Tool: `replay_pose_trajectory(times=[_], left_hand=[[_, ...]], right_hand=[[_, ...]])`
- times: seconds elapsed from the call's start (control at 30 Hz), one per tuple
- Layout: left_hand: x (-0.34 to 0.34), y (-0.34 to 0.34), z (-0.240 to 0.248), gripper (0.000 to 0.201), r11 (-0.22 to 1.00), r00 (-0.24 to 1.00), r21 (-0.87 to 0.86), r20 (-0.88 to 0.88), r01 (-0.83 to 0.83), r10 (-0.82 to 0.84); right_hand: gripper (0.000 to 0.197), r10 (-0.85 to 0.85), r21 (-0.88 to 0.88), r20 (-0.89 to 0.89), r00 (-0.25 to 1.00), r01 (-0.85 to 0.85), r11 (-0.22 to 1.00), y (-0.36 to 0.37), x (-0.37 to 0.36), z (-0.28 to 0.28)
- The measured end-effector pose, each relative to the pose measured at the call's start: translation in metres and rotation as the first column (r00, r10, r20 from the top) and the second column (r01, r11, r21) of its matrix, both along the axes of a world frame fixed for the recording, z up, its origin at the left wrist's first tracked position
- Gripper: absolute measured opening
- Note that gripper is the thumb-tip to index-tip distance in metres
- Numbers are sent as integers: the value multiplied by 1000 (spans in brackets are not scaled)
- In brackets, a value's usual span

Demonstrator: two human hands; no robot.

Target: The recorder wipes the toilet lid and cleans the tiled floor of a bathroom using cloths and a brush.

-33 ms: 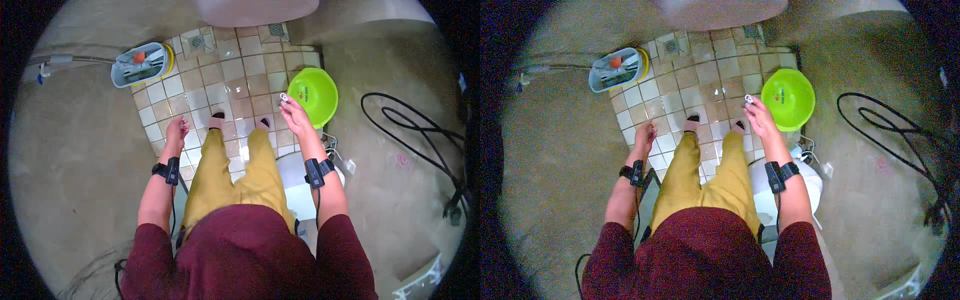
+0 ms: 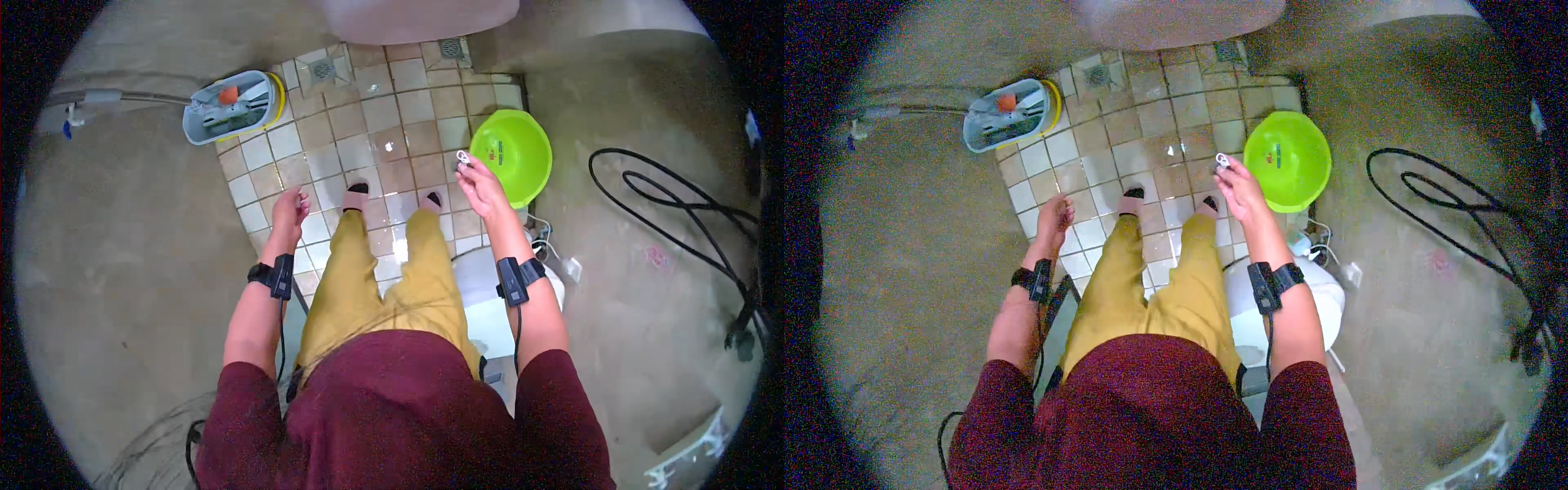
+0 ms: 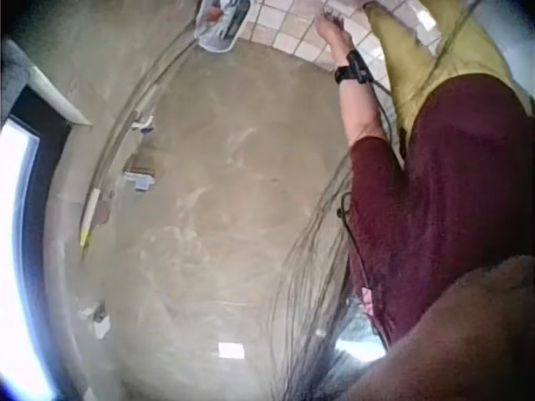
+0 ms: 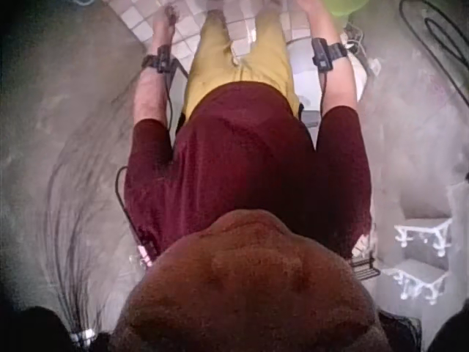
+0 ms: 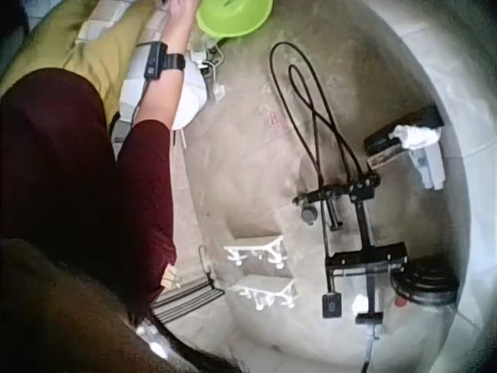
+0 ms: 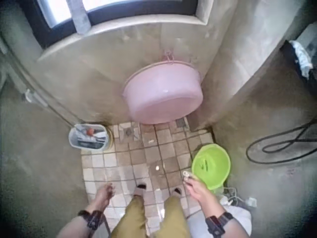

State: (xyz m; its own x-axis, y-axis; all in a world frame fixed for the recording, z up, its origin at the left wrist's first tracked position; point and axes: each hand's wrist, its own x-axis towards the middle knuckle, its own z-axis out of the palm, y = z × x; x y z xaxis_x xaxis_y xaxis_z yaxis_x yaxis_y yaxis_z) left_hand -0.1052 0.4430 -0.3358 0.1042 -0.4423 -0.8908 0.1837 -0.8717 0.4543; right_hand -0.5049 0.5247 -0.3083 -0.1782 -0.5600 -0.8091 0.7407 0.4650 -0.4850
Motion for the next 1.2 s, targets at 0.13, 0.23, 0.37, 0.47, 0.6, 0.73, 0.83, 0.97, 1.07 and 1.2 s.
replay_pose_trajectory(times=[0.13,0.23,0.37,0.47,0.6,0.73,0.83,0.97,1.07,1.2], left_hand=[[8,-27,18,19,985,986,-44,25,167,-166],[11,-42,24,20,963,968,-96,24,251,-250],[21,-50,25,16,968,971,-68,8,241,-241],[22,-60,18,19,956,957,-53,2,288,-289],[11,-56,-2,17,957,958,-55,-14,285,-286],[16,-43,-37,17,981,980,-24,-25,195,-195],[24,-29,-64,18,994,994,30,14,108,-109],[12,-16,-117,22,998,999,56,-8,42,-41],[19,-8,-160,33,999,999,52,45,12,-15],[-8,-11,-226,26,998,997,-5,-39,-61,61]], right_hand=[[34,-51,-26,-18,999,50,998,-4,30,19],[31,-153,-34,37,987,155,987,-5,50,33],[31,-202,-43,45,978,204,978,-4,72,53],[32,-251,-35,56,966,253,967,-9,78,52],[31,-253,-19,27,967,254,967,-14,62,15],[29,-172,-28,-61,983,170,985,-43,54,-52],[23,49,60,-225,973,-36,998,-67,54,-120],[12,222,135,-494,841,-178,975,-93,28,-241],[15,303,144,-551,778,-270,952,-114,37,-315],[20,540,378,-744,393,-420,825,-130,5,-415]])
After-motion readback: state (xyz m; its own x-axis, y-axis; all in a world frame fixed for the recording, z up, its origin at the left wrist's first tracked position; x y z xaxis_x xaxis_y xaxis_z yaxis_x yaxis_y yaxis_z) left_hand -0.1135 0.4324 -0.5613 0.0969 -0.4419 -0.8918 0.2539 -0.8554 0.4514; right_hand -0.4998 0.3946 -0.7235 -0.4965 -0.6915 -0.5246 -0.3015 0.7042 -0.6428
